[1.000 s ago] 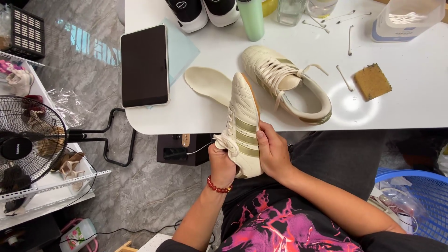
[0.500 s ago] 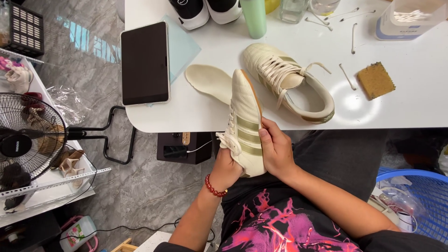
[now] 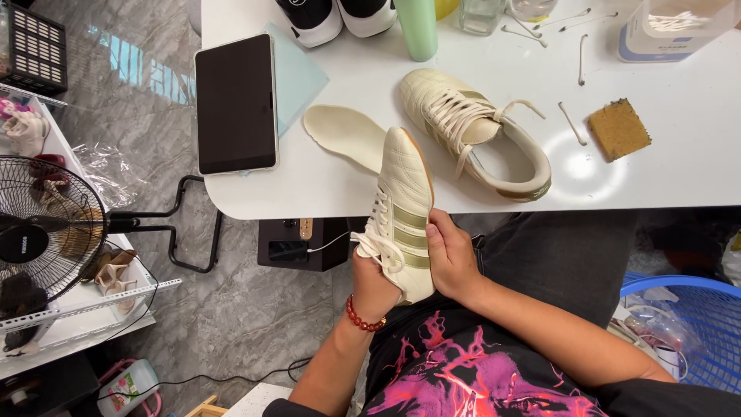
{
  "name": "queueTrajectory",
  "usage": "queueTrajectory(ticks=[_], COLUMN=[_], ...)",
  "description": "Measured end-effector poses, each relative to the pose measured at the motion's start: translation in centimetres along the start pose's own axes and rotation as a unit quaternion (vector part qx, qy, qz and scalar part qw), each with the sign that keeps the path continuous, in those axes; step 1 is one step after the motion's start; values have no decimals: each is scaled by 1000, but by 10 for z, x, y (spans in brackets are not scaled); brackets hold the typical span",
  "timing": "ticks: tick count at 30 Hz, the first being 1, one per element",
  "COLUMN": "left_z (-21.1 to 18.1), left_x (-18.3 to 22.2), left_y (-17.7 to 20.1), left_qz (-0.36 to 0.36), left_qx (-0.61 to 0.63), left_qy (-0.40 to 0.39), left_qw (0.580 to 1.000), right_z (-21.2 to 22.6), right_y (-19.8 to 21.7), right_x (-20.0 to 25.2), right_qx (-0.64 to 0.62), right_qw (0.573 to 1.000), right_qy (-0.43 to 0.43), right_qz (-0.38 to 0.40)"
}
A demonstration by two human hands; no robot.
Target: Cleaning the interior and relacing a white leather shoe.
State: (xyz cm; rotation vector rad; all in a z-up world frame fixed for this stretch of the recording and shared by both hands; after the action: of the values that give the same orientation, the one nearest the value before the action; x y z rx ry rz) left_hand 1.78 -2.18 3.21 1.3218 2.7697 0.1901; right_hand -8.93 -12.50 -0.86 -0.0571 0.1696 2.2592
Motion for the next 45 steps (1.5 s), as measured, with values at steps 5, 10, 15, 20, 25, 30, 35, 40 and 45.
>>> queueTrajectory(ticks=[5,10,15,20,25,30,35,40,45], left_z=[-1,-26,-95,-104,-80,-80,-52,-41,-32], left_x=[0,-6,10,13,-13,-15,-15,-21,-28], left_y=[2,4,-6,-7,-8,-6,-2,0,10], left_qz=[54,111,42,-70,-47,-11,4,-7,15], left_qx=[85,-58,-302,-375,-268,-230,-154,89,100], left_qy=[-7,-29,-138,-189,19,76,-26,-24,-28], left_qw=[995,992,942,905,962,970,988,996,995], right_z=[-11,-32,-23,-57,-35,-27,-33,17,106], right_y=[0,0,16,27,26,24,24,46,77], right_x=[2,3,-8,3,-4,-7,-20,-20,-34], right_qx=[-32,-161,-279,-268,-529,-291,-322,-31,173], right_qw=[999,987,954,954,816,942,920,997,960], right_qy=[11,-9,-111,-132,-231,-136,-210,-77,208], right_qz=[8,-4,10,19,41,94,69,-5,76])
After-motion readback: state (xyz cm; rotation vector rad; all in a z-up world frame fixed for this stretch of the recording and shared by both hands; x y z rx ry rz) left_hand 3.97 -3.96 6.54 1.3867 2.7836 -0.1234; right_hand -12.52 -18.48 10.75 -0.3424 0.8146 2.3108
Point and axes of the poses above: each hand's wrist, its own x-axis away from the middle knuckle, its own y-axis out of the back of the hand, z = x × y, the point moved 2 cm from there along -x, towards the middle knuckle, and after that the axes turned 2 degrees about -z, right-handed, at the moved point
